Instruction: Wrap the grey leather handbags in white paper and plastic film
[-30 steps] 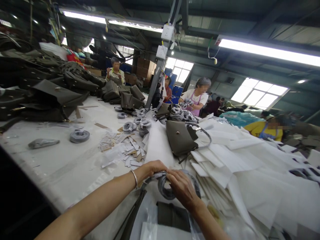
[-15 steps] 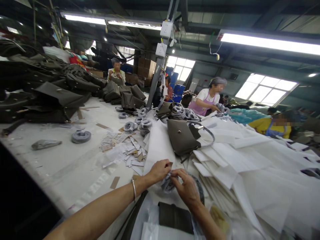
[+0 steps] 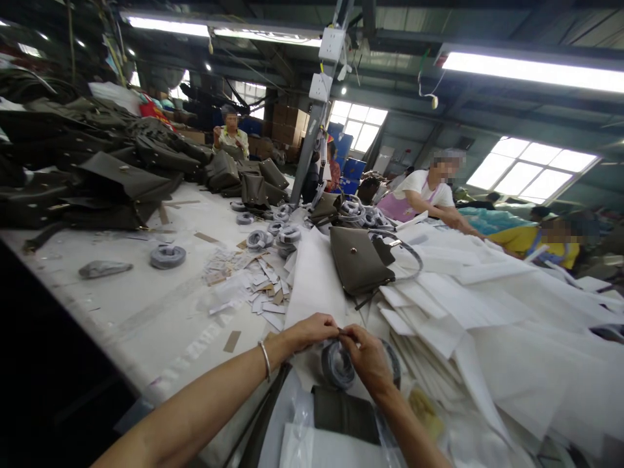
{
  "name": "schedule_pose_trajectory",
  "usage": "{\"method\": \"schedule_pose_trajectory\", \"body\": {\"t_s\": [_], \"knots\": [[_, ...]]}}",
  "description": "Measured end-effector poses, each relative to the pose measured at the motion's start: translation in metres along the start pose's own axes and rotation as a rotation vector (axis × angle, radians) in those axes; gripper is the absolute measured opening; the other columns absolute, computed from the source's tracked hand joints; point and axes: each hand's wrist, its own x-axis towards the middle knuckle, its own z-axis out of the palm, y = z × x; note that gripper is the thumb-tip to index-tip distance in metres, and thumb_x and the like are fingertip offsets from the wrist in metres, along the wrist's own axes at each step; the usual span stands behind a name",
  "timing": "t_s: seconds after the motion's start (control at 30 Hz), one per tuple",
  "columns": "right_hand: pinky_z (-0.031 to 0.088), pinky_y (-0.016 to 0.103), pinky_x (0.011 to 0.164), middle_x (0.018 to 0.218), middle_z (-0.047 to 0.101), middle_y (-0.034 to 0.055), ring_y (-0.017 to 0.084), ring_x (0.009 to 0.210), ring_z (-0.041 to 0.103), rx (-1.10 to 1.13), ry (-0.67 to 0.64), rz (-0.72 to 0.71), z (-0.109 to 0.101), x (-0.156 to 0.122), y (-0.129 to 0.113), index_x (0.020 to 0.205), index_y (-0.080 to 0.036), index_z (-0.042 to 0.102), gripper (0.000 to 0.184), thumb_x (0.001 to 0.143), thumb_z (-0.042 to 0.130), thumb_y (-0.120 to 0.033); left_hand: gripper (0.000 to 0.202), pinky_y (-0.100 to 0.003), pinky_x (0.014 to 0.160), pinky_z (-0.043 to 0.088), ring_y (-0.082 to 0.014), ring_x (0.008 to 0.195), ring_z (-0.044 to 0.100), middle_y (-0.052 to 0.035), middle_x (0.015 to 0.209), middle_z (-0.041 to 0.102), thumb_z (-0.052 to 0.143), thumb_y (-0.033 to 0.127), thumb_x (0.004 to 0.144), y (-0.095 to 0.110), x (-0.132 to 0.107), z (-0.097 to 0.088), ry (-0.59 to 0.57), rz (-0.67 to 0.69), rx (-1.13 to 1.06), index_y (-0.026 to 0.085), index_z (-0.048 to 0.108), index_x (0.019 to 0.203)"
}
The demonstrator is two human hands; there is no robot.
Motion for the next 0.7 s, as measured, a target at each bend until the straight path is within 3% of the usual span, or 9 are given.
{"method": "schedule_pose_trajectory", "body": {"t_s": [0.13, 0.4, 0.53, 0.7], "knots": [[0.042, 0.029, 0.063, 0.067, 0.064, 0.0010, 0.019, 0.064, 0.057, 0.068, -0.010, 0.118, 0.004, -0.004, 0.013, 0.075, -0.020, 0.066, 0.021, 0.080, 0.061, -0.040, 0.028, -0.023, 0.063, 0.039, -0.0119, 0.066, 0.051, 0.0024, 0.072, 0.061, 0.071, 0.027, 0.061, -0.001, -0.007, 0.001, -0.090, -0.021, -0.036, 0.013, 0.068, 0.085], [0.039, 0.025, 0.053, 0.058, 0.057, -0.0027, 0.014, 0.053, 0.051, 0.200, -0.055, 0.189, 0.003, 0.008, 0.029, 0.073, -0.018, 0.061, 0.025, 0.069, 0.069, -0.041, 0.037, -0.024, 0.066, 0.040, -0.0164, 0.077, 0.057, -0.0006, 0.083, 0.068, 0.063, 0.013, 0.054, 0.007, -0.015, 0.008, 0.026, 0.031, 0.042, 0.014, 0.071, 0.090], [0.042, 0.026, 0.054, 0.060, 0.058, -0.0027, 0.014, 0.054, 0.053, 0.202, -0.069, 0.135, 0.003, 0.009, 0.031, 0.084, -0.018, 0.064, 0.033, 0.072, 0.070, -0.048, 0.035, -0.024, 0.064, 0.039, -0.0166, 0.074, 0.057, -0.0007, 0.079, 0.069, 0.063, 0.015, 0.054, 0.008, -0.015, 0.006, 0.037, 0.036, 0.037, 0.013, 0.073, 0.087], [0.048, 0.032, 0.070, 0.079, 0.066, 0.0048, 0.021, 0.075, 0.062, 0.100, -0.043, -0.040, -0.003, 0.002, 0.025, 0.075, -0.020, 0.067, 0.021, 0.080, 0.065, -0.040, 0.035, -0.024, 0.064, 0.039, -0.0163, 0.072, 0.056, 0.0000, 0.077, 0.067, 0.064, 0.017, 0.053, 0.008, -0.013, 0.003, 0.030, 0.013, -0.028, 0.013, 0.073, 0.087]]}}
